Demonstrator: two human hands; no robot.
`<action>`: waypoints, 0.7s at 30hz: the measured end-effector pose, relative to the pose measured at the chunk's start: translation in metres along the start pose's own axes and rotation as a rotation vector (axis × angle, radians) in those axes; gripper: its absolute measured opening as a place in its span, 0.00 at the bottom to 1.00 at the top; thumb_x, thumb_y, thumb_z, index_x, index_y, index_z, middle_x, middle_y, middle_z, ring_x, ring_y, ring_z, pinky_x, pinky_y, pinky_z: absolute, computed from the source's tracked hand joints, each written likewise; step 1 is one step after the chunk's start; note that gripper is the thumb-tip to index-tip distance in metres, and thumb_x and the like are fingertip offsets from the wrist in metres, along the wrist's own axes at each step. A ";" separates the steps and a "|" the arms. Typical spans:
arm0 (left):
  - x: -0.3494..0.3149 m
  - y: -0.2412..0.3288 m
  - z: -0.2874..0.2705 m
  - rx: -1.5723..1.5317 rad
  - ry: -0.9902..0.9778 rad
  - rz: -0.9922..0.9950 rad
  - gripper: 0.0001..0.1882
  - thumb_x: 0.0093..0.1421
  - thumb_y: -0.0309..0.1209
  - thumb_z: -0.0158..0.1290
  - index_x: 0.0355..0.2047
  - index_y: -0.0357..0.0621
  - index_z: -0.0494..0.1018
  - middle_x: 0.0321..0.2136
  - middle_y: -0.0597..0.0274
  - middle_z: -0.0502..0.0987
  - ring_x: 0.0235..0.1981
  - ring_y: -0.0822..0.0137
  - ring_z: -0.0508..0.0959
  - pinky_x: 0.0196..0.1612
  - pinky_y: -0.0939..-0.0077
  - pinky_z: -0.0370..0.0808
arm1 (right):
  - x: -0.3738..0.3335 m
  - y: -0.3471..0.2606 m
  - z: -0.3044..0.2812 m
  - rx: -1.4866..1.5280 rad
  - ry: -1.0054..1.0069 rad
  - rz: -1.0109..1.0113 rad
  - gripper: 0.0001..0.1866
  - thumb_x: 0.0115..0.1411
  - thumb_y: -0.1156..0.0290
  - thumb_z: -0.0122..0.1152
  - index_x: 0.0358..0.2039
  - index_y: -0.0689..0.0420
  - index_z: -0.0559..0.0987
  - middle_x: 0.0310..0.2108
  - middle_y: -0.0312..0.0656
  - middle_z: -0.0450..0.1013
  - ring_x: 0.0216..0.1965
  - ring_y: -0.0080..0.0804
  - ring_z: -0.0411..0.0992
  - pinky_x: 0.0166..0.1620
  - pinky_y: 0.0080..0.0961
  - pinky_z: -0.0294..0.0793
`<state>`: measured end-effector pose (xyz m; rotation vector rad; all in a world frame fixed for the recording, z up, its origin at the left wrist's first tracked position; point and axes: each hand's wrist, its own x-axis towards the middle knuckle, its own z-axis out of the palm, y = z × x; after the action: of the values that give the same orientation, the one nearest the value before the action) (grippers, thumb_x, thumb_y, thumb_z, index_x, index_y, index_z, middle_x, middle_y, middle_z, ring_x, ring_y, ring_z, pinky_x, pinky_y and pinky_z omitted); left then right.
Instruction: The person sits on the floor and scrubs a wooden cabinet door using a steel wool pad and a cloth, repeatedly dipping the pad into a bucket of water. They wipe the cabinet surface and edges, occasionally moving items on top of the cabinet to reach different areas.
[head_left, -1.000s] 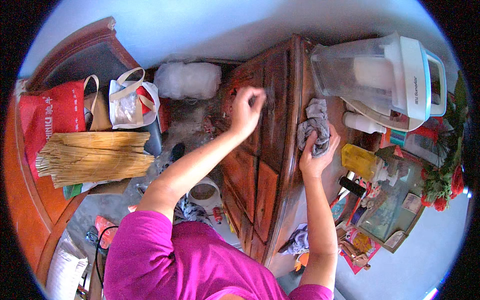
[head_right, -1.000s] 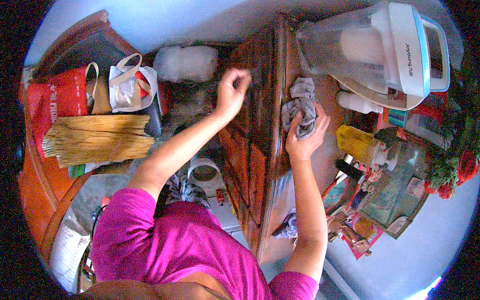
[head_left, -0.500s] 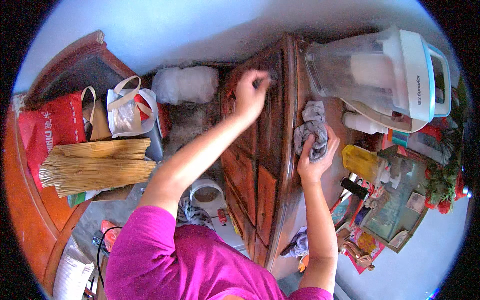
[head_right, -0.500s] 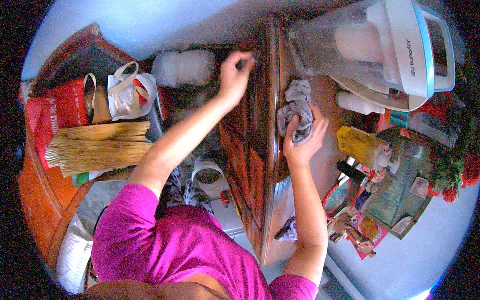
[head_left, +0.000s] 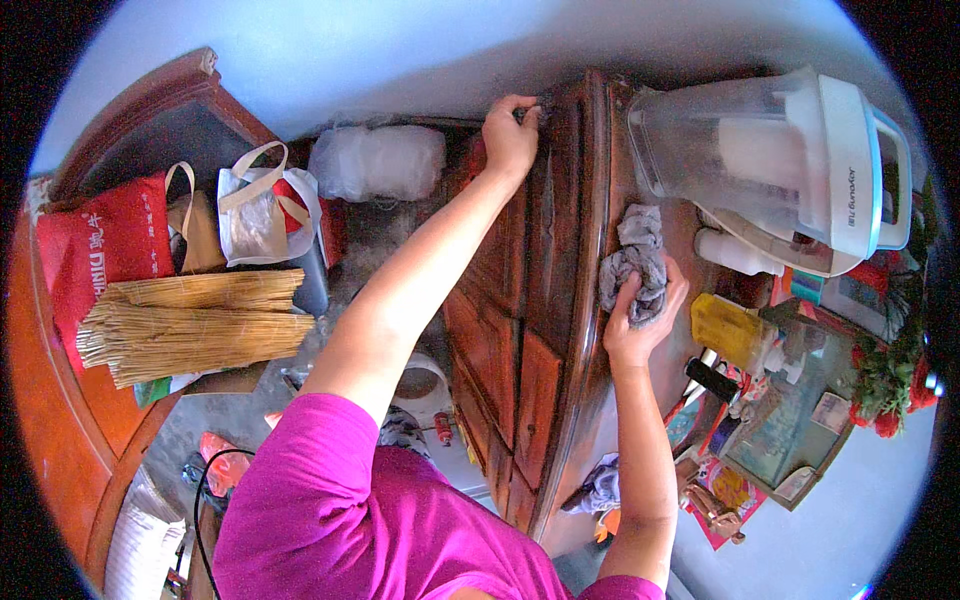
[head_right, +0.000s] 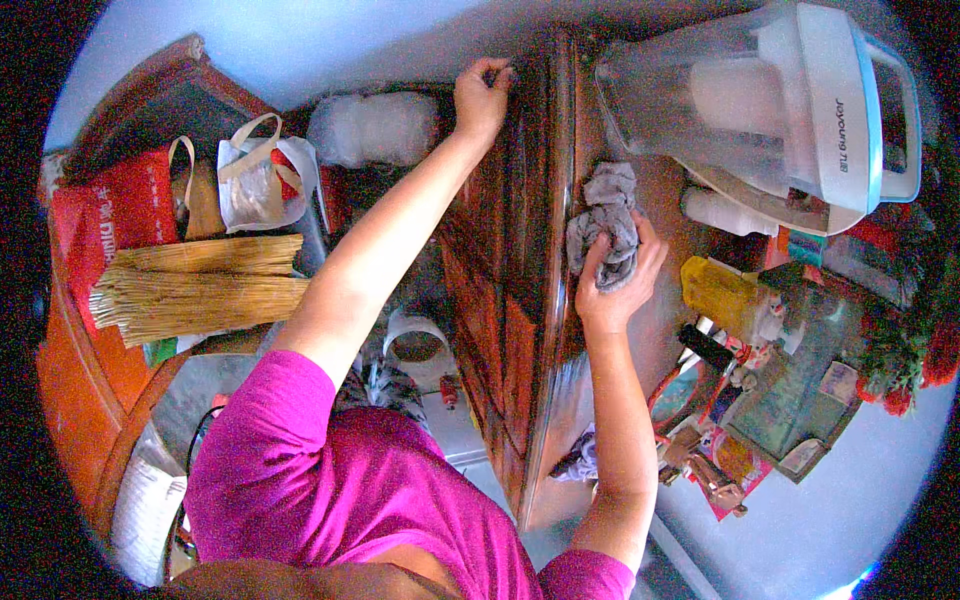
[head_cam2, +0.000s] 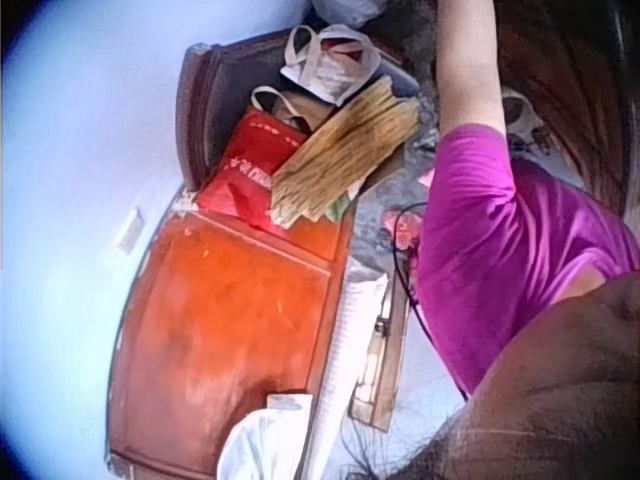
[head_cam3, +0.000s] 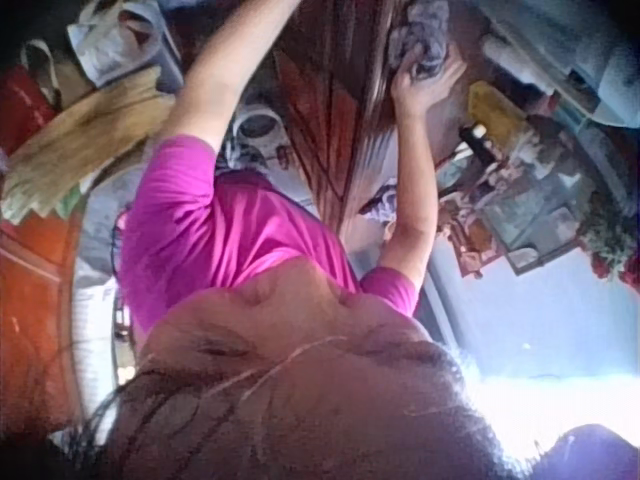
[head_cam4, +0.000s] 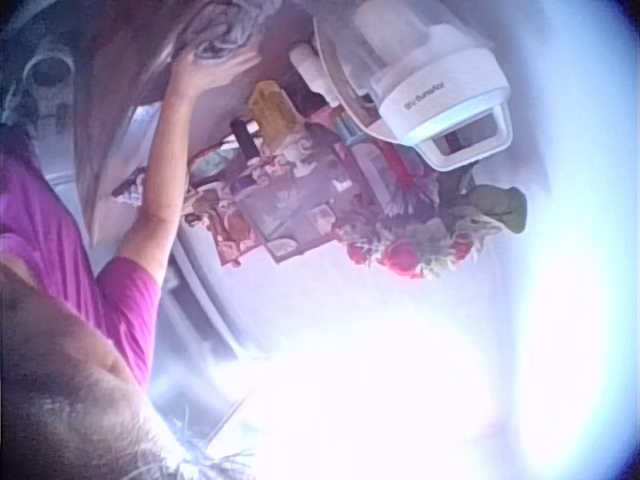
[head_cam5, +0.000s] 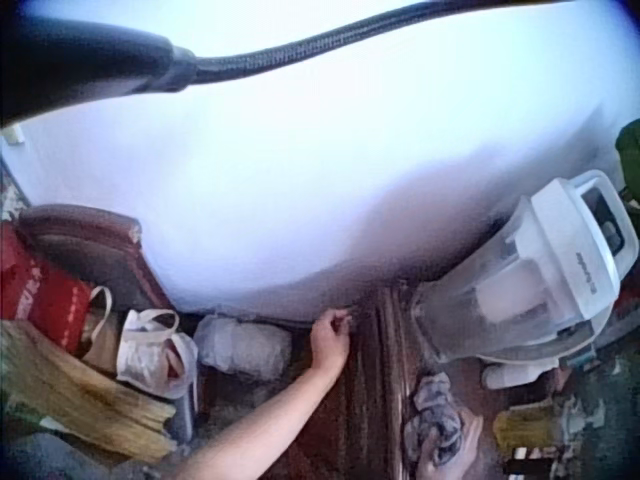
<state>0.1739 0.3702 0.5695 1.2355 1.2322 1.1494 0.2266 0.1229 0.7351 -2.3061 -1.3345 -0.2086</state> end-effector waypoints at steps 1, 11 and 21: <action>-0.003 -0.009 -0.003 0.017 -0.006 -0.024 0.08 0.62 0.26 0.61 0.40 0.37 0.81 0.41 0.51 0.84 0.46 0.59 0.82 0.54 0.67 0.74 | 0.000 -0.002 0.000 -0.024 -0.003 -0.021 0.24 0.61 0.66 0.62 0.56 0.60 0.71 0.49 0.55 0.72 0.50 0.59 0.70 0.54 0.49 0.70; -0.005 -0.006 -0.004 0.005 0.000 0.045 0.07 0.61 0.26 0.63 0.39 0.38 0.81 0.40 0.50 0.84 0.43 0.58 0.83 0.51 0.65 0.75 | 0.001 -0.001 0.003 0.026 0.017 -0.034 0.23 0.63 0.63 0.62 0.55 0.60 0.72 0.48 0.55 0.71 0.50 0.59 0.69 0.54 0.49 0.70; 0.024 0.037 0.008 -0.153 -0.193 0.274 0.08 0.64 0.22 0.57 0.43 0.39 0.81 0.43 0.51 0.84 0.47 0.58 0.82 0.54 0.68 0.75 | -0.002 0.006 0.001 -0.002 0.015 0.019 0.24 0.62 0.63 0.63 0.55 0.60 0.72 0.48 0.55 0.71 0.50 0.59 0.70 0.54 0.48 0.70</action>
<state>0.1841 0.3947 0.6060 1.3916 0.8348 1.2622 0.2305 0.1189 0.7317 -2.3135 -1.3055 -0.2214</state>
